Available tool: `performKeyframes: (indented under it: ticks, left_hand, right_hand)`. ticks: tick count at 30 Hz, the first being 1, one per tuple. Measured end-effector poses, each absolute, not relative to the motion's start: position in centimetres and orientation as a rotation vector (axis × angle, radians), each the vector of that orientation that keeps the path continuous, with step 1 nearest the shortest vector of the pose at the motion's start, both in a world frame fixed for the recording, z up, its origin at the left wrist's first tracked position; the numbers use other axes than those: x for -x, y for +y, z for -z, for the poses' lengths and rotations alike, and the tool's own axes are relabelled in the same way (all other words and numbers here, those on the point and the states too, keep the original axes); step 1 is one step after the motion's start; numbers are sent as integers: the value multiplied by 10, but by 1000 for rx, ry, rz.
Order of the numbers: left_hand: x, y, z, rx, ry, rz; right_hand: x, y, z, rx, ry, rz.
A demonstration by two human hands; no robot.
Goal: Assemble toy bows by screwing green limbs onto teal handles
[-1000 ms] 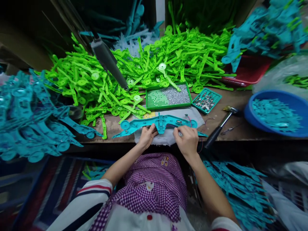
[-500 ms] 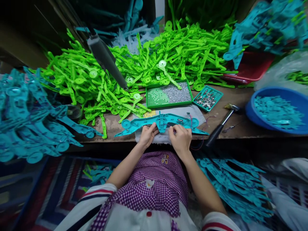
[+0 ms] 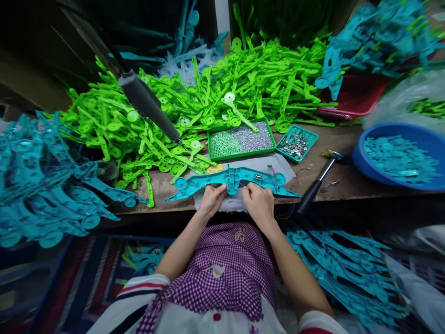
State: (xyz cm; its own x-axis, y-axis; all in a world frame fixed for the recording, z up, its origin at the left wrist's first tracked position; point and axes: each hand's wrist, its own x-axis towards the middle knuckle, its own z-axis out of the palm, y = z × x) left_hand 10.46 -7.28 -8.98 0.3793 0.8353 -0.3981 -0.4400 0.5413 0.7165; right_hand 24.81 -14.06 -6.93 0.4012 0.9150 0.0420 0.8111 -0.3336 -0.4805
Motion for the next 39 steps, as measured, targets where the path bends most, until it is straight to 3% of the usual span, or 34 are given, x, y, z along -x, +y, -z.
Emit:
performKeyframes:
  ticks: [13,20,29,39]
  left_hand:
    - [-106,-74,91,-564,833,-872]
    - [-106,-73,92,-622,809,-888]
    - [-104,-73,92,-582,877,-862]
    - [-103,-74,93,-594,836,-866]
  right_hand:
    - [-257,-139,64,2216,-1572,-316]
    - [-256,-130,48,2242,-1675,-557]
    - [-264,-137,55,2162,-1737,-127]
    - [-269,-126,70,2026,-1703,-252]
